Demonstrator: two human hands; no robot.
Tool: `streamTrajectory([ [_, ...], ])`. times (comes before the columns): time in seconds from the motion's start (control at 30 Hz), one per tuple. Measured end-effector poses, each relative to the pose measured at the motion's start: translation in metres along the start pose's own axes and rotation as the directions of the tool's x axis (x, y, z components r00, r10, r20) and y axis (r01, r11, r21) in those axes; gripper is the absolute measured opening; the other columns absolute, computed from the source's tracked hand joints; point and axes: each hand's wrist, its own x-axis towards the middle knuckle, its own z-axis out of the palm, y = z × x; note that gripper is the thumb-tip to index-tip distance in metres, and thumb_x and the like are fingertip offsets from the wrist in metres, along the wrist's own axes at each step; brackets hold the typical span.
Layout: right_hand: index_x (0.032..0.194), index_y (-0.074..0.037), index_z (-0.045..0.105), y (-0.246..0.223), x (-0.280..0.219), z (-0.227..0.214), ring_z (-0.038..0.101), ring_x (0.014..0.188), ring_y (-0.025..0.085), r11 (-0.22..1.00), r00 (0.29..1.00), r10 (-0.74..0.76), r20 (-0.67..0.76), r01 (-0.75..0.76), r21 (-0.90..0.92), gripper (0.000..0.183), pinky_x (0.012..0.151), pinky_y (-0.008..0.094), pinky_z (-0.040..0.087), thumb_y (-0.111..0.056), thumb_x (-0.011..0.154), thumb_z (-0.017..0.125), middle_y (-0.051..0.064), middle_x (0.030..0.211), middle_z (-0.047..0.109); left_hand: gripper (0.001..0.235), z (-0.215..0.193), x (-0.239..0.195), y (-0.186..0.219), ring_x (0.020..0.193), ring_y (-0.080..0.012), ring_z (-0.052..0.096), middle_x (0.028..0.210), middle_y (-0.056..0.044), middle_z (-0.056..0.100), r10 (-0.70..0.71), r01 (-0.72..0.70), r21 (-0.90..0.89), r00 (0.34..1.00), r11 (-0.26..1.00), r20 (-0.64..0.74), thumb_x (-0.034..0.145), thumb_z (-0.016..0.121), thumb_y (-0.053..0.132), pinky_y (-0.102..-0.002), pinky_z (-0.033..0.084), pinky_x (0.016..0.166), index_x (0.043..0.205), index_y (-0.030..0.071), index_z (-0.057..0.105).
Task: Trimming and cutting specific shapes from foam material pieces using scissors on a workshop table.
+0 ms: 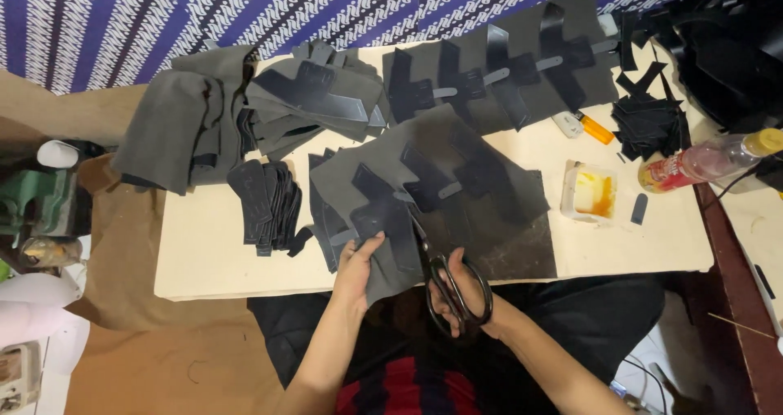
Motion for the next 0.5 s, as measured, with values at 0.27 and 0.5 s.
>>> streamTrajectory([
  [0.27,0.069,-0.008,0.048,-0.015,-0.002,-0.003,0.039,0.035,0.016,0.993,0.997,0.039,-0.067,-0.046,-0.112,0.096,0.03,0.031,0.041,-0.094,0.059,0.008,0.007,0.052,0.043,0.119,-0.002,0.003,-0.001,0.121,-0.0279,0.066,0.152,-0.017,0.055,-0.036,0.033,-0.081,0.999,0.996,-0.03,0.074,0.079,0.019,-0.042,0.055,0.096,0.165,0.009,0.004],
  [0.5,0.078,-0.005,0.057,-0.021,0.006,-0.033,0.061,0.038,0.024,0.935,0.993,-0.093,0.07,0.111,-0.336,0.103,0.037,0.035,0.056,-0.096,0.076,0.008,0.011,0.056,0.055,0.121,-0.02,0.012,-0.006,0.126,-0.0368,0.057,0.147,-0.033,0.041,0.044,-0.044,-0.009,0.995,0.999,0.092,0.079,0.088,0.021,-0.057,0.056,0.091,0.164,-0.001,0.005],
])
